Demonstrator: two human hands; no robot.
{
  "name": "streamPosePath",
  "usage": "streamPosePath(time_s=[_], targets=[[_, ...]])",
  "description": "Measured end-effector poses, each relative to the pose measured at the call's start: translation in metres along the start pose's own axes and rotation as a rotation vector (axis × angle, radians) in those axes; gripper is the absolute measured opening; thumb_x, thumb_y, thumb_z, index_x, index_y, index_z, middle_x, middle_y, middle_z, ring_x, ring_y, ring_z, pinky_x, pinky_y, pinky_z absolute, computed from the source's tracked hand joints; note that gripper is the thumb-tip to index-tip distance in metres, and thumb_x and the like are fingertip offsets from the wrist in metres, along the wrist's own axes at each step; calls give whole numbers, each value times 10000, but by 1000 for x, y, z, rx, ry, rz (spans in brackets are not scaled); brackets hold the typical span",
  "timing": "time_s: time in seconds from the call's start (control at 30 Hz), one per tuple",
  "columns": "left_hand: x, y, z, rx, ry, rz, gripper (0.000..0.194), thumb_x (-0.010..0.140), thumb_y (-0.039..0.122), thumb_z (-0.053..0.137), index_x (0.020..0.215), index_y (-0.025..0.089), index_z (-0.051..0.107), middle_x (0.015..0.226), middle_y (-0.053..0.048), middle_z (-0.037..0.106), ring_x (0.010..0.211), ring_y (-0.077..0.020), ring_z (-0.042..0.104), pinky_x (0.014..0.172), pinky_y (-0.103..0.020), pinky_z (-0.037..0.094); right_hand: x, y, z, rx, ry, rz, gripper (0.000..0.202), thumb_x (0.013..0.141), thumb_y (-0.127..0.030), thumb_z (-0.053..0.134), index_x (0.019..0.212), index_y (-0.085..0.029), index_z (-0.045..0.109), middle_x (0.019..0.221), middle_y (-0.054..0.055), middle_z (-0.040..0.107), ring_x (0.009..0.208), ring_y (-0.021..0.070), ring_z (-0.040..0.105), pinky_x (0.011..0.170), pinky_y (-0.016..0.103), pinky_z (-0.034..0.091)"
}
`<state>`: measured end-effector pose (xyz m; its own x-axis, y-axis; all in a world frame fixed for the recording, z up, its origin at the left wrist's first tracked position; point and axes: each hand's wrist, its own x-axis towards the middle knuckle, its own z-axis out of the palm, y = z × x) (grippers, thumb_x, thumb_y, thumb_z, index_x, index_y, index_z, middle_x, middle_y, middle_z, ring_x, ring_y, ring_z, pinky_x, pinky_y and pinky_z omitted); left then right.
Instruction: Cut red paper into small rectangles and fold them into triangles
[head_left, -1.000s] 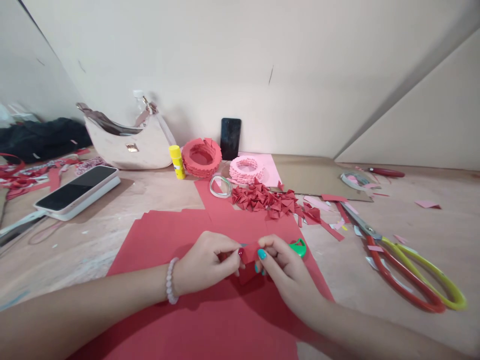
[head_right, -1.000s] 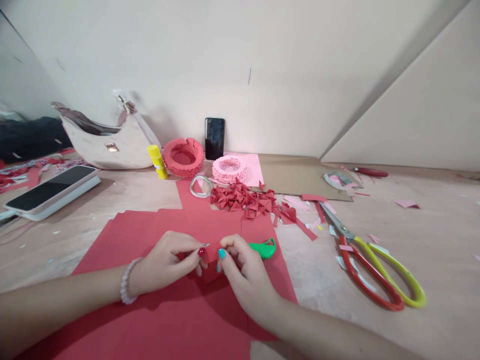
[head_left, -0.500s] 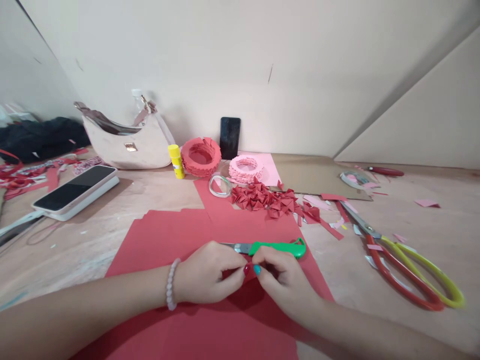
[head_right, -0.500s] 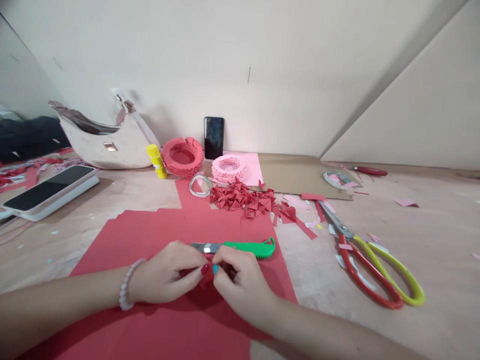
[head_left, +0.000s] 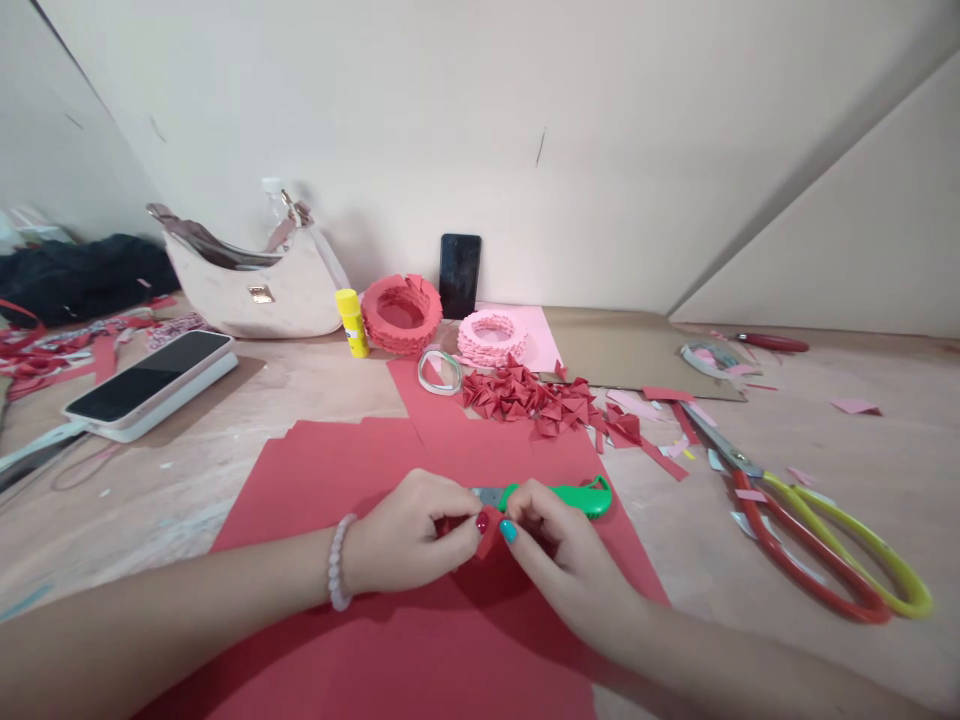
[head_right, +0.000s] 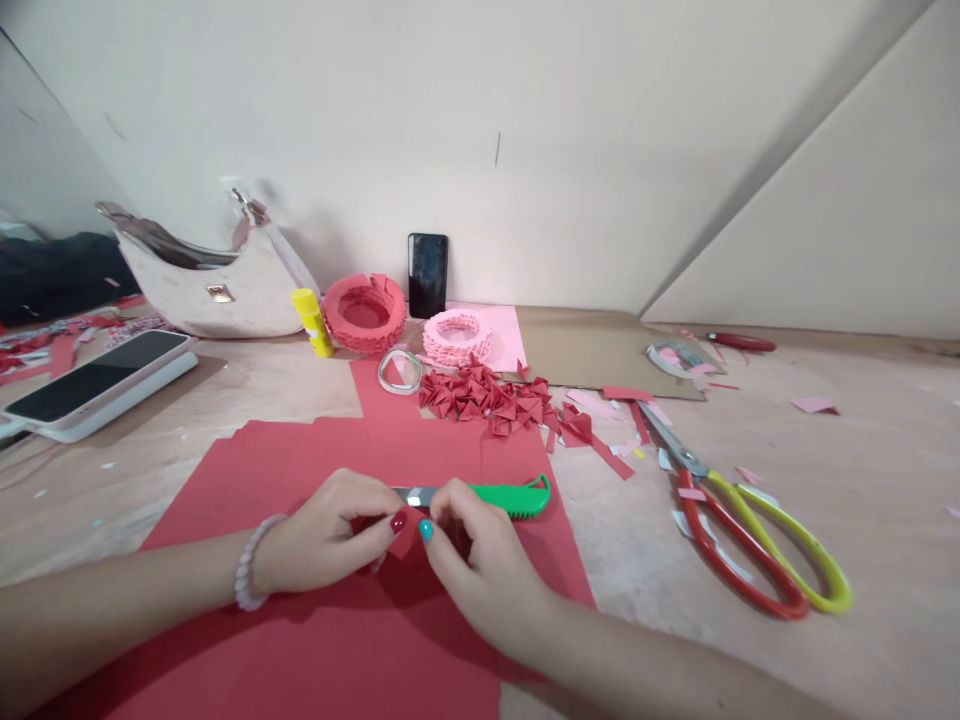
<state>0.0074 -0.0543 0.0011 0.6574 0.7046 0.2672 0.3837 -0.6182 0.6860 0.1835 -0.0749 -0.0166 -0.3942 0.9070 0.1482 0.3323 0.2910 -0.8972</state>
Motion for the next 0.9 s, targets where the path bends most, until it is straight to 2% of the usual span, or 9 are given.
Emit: streamPosePath(time_s=[0.13,0.27,0.4,0.5,0.63,0.73,0.9], targets=[[0,1,0,-29,-27,0,235,753,80,392,585,135,547,499,20,547,466,-60,472,522,-147,366,1,-2,-1,-11,-60,-18,119,802,-124,370,716,-199,405,622,-41,387,564,100,362,526,200,320],[-2,2,1,43,-6,8,133,717,110,437,748,144,562,636,0,578,550,-86,491,561,-171,380,1,-3,-1,-78,-90,-72,178,702,-26,370,642,-190,407,586,-44,405,535,93,375,513,198,304],[-3,3,3,228,-13,92,108,671,129,440,682,151,545,607,-3,509,545,-105,441,517,-201,331,1,0,2,-134,-126,-77,190,634,-4,368,592,-189,382,547,-52,383,520,91,356,494,198,276],[-2,4,4,280,-10,132,108,637,111,432,616,153,530,583,-2,491,537,-105,422,494,-206,300,0,1,4,-151,-155,-68,191,625,-2,357,583,-188,370,551,-51,372,527,91,350,497,197,269],[-2,3,5,231,6,119,121,610,90,434,615,146,541,563,1,499,518,-97,418,490,-198,301,0,-1,2,-130,-148,-58,181,626,-15,355,574,-186,378,540,-48,377,523,93,356,497,198,272],[-2,-2,4,158,42,79,146,611,78,430,642,141,558,566,0,515,511,-92,426,501,-191,315,1,-3,-1,-84,-84,-37,172,627,-29,358,572,-186,403,534,-45,391,513,96,366,495,202,282],[0,-5,-2,38,47,-6,174,639,50,402,649,139,551,527,26,453,474,-70,381,491,-170,314,3,-2,-5,46,-28,30,177,687,-62,340,621,-185,450,577,-30,437,542,108,403,528,218,319]])
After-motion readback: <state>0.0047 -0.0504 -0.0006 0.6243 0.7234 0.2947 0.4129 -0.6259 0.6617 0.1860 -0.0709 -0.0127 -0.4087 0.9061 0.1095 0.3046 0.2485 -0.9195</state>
